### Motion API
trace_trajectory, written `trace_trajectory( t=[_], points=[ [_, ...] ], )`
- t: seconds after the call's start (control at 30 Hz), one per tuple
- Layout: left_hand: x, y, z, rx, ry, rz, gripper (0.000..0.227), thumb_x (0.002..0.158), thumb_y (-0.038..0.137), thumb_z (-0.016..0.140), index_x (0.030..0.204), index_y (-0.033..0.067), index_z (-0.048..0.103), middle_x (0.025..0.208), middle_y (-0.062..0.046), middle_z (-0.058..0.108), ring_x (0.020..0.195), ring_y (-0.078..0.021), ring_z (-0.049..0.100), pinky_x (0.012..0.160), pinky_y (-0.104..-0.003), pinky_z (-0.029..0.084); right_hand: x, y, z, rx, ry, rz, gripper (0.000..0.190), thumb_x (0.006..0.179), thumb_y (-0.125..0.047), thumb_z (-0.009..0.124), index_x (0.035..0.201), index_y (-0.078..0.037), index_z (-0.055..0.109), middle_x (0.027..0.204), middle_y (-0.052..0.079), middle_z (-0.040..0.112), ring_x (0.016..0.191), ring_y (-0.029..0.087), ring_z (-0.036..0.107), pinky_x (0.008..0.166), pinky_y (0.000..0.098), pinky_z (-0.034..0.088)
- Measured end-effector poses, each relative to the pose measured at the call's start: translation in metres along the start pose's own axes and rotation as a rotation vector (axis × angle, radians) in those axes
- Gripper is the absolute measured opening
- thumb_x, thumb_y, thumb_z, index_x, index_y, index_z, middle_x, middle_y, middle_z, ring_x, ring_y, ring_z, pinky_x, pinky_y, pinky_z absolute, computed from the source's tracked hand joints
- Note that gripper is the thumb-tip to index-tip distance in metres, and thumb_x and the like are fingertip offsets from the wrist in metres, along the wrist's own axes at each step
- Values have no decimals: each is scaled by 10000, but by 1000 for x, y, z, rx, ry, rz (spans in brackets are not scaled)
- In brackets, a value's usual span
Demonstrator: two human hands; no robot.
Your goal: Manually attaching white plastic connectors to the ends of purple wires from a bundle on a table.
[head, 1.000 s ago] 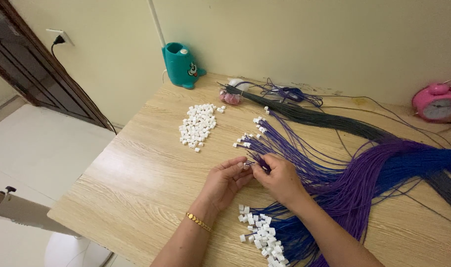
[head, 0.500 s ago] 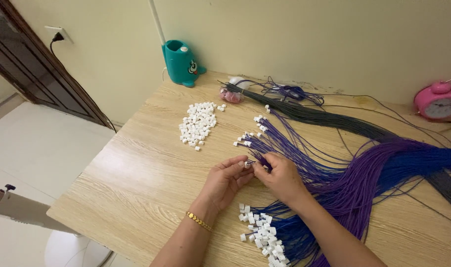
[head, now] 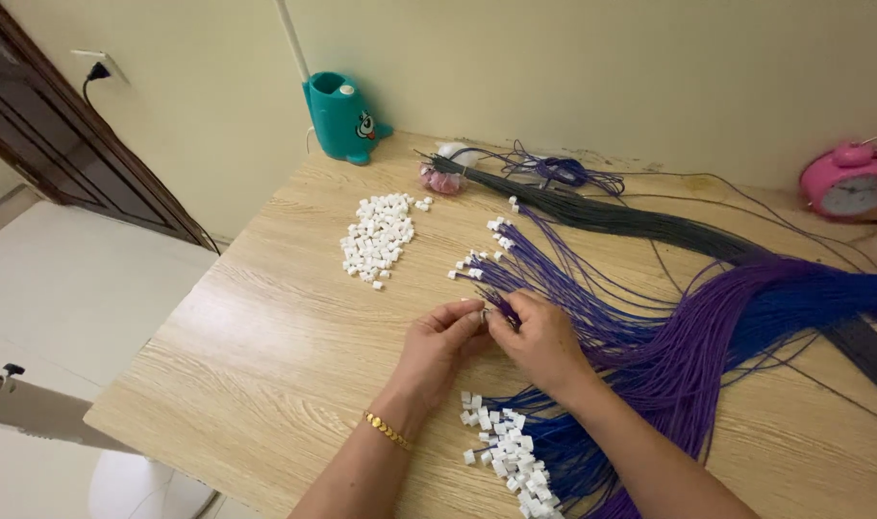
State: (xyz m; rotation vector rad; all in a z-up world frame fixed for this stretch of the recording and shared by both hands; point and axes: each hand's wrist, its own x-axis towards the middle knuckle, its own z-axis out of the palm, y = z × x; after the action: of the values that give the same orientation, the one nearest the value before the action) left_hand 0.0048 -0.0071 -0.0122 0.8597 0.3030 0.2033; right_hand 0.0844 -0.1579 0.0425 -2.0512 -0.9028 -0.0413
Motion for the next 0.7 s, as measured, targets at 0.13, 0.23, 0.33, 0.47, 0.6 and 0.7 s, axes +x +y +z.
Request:
trace_trajectory(
  t=[0.13,0.23,0.33,0.47,0.6,0.7],
  points=[
    [1,0,1,102,-1,45,245,964,48,637,1185,-50,679,1079,-122,741,957,-199,726,876,-319,602,3,23,10,10,18,-134,245,885,-218,702,845,17,644,797,187,639,719,361,644,608,433,487],
    [7,-5,-2,257,56,108,235,967,54,643,1174,-38,705,1061,-104,749,942,-163,714,852,-284,592,5,47,15,-41,50,-196,259,960,-207,670,850,22,622,828,191,628,771,393,623,654,445,480],
    [12,-12,-3,415,123,202,219,966,56,667,1156,-36,726,1039,-94,751,914,-133,694,817,-257,582,3,-8,-17,-17,120,-167,284,1030,-251,620,936,16,635,846,158,614,725,301,623,637,399,481],
    [16,-13,-7,486,156,251,213,968,57,667,1151,-33,729,1023,-86,757,895,-120,695,797,-240,585,2,-10,-17,224,-222,135,265,993,-298,597,1018,-44,668,708,51,627,646,178,572,595,352,483],
    [2,2,-6,601,143,292,261,963,54,644,1213,1,696,1042,-71,729,910,-122,687,787,-250,590,2,24,12,368,-419,225,256,1019,-297,560,1100,-67,636,734,-7,587,643,101,549,586,306,486],
    [-38,39,10,899,171,376,307,929,75,672,1233,27,666,1102,-62,699,941,-143,692,783,-277,597,4,32,17,327,-385,264,261,997,-295,586,1102,-62,639,749,-7,626,645,99,578,584,303,503]
  ],
)
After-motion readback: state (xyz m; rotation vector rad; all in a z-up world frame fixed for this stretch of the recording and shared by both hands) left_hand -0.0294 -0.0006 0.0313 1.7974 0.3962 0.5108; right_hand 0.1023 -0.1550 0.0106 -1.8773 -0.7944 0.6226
